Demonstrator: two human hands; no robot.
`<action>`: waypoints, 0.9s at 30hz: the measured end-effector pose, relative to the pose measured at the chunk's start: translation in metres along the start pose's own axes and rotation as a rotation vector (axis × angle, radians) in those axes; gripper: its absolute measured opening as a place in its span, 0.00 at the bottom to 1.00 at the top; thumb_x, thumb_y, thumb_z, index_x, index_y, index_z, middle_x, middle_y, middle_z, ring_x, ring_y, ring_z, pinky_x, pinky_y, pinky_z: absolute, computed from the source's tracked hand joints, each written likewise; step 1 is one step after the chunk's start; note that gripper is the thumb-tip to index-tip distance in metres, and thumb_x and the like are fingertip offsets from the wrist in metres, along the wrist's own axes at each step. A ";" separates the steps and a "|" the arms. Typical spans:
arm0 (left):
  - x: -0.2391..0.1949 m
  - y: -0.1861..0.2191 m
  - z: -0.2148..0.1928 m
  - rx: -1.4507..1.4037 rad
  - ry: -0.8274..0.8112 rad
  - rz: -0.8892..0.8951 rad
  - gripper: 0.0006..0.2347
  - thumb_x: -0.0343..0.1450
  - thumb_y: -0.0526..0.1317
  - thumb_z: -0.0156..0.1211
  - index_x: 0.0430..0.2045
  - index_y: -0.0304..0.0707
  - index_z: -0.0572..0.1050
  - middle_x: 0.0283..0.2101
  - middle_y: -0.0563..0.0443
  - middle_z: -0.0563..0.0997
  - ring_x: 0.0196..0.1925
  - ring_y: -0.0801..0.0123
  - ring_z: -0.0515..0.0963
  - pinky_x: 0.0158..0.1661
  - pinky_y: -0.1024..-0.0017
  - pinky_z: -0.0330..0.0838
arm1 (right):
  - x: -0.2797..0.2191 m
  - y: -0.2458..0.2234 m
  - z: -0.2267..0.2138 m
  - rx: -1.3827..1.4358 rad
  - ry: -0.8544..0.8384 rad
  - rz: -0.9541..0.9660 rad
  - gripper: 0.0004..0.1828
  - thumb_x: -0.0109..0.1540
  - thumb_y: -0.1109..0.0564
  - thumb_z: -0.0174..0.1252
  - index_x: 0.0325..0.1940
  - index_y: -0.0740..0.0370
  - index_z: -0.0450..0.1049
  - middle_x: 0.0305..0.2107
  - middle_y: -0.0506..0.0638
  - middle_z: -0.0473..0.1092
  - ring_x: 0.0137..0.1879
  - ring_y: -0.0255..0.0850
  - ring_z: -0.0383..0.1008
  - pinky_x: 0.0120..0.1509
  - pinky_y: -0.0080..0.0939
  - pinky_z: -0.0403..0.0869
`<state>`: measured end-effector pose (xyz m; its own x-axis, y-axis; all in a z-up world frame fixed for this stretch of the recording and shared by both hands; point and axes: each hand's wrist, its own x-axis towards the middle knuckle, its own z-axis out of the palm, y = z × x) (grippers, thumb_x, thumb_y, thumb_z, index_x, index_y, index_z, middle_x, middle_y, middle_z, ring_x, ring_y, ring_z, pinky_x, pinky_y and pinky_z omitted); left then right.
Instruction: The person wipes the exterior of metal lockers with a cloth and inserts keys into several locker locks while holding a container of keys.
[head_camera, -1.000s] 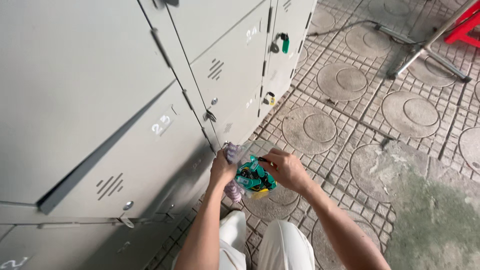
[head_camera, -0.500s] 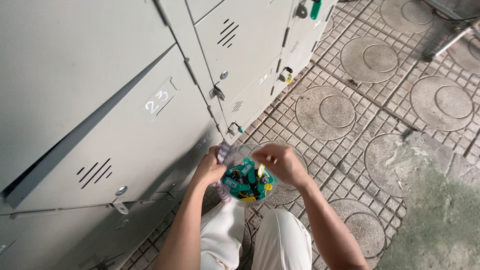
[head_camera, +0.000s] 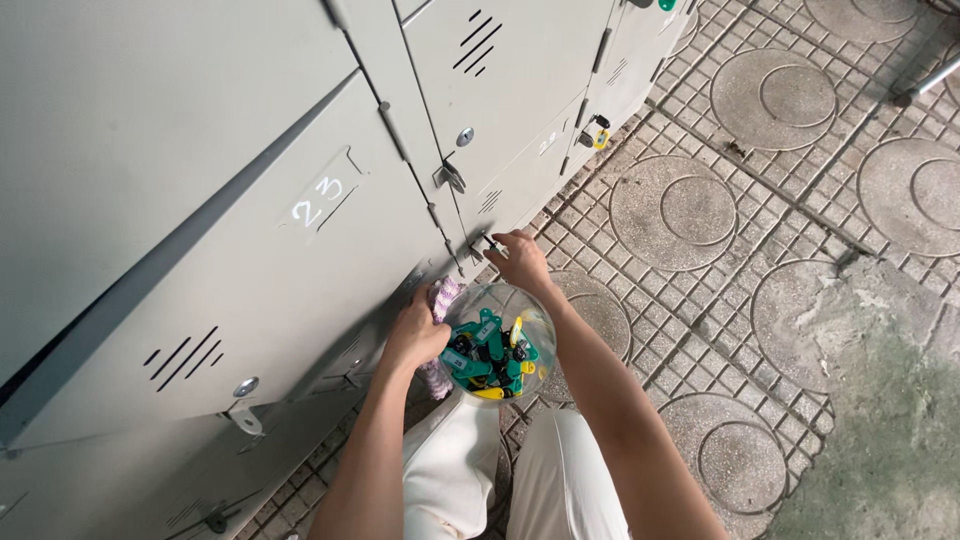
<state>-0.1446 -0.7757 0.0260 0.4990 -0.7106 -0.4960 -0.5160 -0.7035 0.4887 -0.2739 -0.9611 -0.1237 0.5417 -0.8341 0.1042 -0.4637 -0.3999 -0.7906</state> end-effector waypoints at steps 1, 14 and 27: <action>0.001 -0.002 -0.001 -0.003 0.003 -0.002 0.32 0.61 0.32 0.53 0.66 0.45 0.59 0.51 0.25 0.79 0.56 0.34 0.77 0.57 0.49 0.70 | 0.004 -0.002 0.007 -0.055 -0.035 0.038 0.20 0.61 0.46 0.63 0.52 0.60 0.80 0.45 0.58 0.75 0.44 0.50 0.78 0.48 0.50 0.77; 0.000 0.000 -0.010 0.046 0.044 -0.053 0.34 0.62 0.31 0.54 0.68 0.42 0.57 0.50 0.25 0.79 0.55 0.37 0.79 0.57 0.52 0.71 | 0.030 0.052 0.061 -0.776 -0.129 -0.265 0.12 0.62 0.54 0.48 0.39 0.59 0.76 0.40 0.53 0.74 0.52 0.45 0.72 0.51 0.51 0.77; -0.005 0.023 0.005 -0.030 0.112 0.063 0.30 0.62 0.32 0.55 0.63 0.45 0.62 0.51 0.28 0.80 0.57 0.36 0.77 0.57 0.50 0.70 | -0.070 0.028 -0.089 -0.176 0.274 0.114 0.16 0.70 0.50 0.61 0.33 0.63 0.81 0.30 0.52 0.78 0.32 0.39 0.75 0.37 0.43 0.75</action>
<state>-0.1627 -0.7883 0.0362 0.5420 -0.7492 -0.3808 -0.5288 -0.6562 0.5383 -0.3874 -0.9482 -0.0993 0.2818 -0.9387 0.1984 -0.6370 -0.3376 -0.6930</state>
